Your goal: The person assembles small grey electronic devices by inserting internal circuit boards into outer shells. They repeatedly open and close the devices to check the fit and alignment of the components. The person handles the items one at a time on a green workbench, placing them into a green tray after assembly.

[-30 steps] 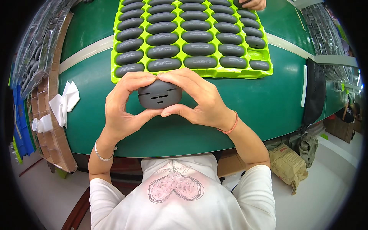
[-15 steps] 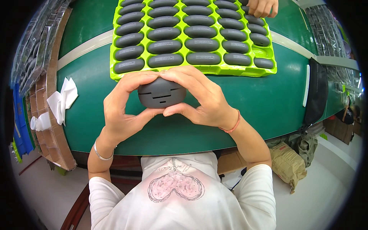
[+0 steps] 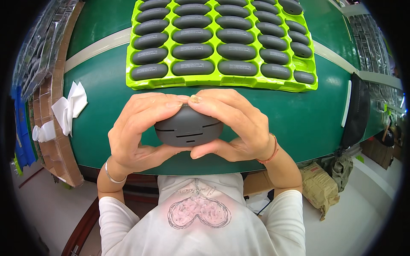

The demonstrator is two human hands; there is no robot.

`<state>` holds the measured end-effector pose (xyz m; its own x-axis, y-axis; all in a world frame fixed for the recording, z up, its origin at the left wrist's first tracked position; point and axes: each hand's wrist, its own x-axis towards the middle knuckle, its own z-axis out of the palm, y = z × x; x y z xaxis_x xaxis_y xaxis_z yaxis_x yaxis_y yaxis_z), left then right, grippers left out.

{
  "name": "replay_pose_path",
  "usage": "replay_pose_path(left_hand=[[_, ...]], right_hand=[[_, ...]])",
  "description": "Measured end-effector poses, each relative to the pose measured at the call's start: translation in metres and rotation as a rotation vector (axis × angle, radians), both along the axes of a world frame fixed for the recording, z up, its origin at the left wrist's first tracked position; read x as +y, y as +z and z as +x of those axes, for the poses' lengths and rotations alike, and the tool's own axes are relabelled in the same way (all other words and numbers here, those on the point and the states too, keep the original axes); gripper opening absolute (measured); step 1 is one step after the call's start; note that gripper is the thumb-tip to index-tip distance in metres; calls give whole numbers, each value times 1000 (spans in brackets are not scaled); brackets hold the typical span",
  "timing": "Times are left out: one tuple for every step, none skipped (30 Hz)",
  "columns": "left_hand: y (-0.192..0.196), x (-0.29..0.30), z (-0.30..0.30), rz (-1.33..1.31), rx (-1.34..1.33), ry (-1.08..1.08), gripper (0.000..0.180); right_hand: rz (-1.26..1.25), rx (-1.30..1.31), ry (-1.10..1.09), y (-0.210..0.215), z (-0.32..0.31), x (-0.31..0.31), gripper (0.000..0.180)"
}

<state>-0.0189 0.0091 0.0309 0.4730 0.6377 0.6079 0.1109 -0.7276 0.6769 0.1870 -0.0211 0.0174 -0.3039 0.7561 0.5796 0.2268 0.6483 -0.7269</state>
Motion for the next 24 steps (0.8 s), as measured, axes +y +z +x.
replay_pose_path(left_hand=[[0, 0, 0, -4, 4, 1, 56], [0, 1, 0, -6, 8, 6, 56], [-1, 1, 0, -8, 13, 10, 56], [0, 2, 0, -1, 30, 15, 57], [-1, 3, 0, 5, 46, 21, 58], [0, 3, 0, 20, 74, 28, 59], [0, 4, 0, 35, 102, 35, 60], [-1, 4, 0, 30, 106, 37, 59], [-2, 4, -1, 24, 110, 38, 58], [-3, 4, 0, 19, 113, 39, 57], [-3, 4, 1, 14, 106, 50, 57], [-4, 4, 3, 9, 98, 61, 56], [-5, 3, 4, 4, 89, 72, 56], [-7, 2, 3, -18, 92, 71, 55], [-9, 1, 2, -40, 94, 70, 54], [-11, 0, 2, -61, 96, 68, 53], [-10, 0, 2, -69, 87, 72, 52], [-10, -1, 2, -76, 79, 76, 51], [-10, -2, 2, -84, 70, 80, 49], [-10, -2, 2, -86, 58, 74, 49], [-11, -2, 2, -88, 47, 69, 48], [-13, -3, 1, -89, 36, 63, 47], [-15, -4, 1, -89, 39, 53, 47], [-17, -5, 0, -88, 42, 42, 47]], right_hand=[[-7, -5, -2, 0, 0, 0, 69], [-8, -5, -2, 0, 1, 0, 69], [-9, -5, -3, -1, 1, 1, 69], [-10, -4, -5, -2, 1, 1, 70], [4, -14, -11, -2, 1, 2, 69], [17, -25, -18, -2, 1, 3, 69], [30, -35, -25, -2, 1, 4, 68], [37, -50, -27, -2, 1, 5, 67], [36, -69, -31, -2, 1, 5, 67], [35, -88, -36, -3, 2, 5, 67], [34, -105, -40, -4, 1, 5, 67], [35, -113, -55, -4, 1, 5, 65], [40, -124, -63, -5, 1, 5, 64], [44, -134, -70, -7, 1, 6, 64], [48, -143, -76, -9, 1, 5, 63], [57, -139, -97, -11, -1, 4, 62], [61, -140, -99, -12, -1, 4, 62], [65, -141, -101, -13, -2, 3, 61], [69, -142, -103, -13, -2, 2, 61], [77, -143, -109, -14, -3, 1, 60], [86, -144, -115, -14, -4, 0, 59], [94, -145, -120, -15, -4, -1, 59], [103, -144, -123, -15, -4, -2, 58], [111, -144, -126, -16, -4, -3, 57]])
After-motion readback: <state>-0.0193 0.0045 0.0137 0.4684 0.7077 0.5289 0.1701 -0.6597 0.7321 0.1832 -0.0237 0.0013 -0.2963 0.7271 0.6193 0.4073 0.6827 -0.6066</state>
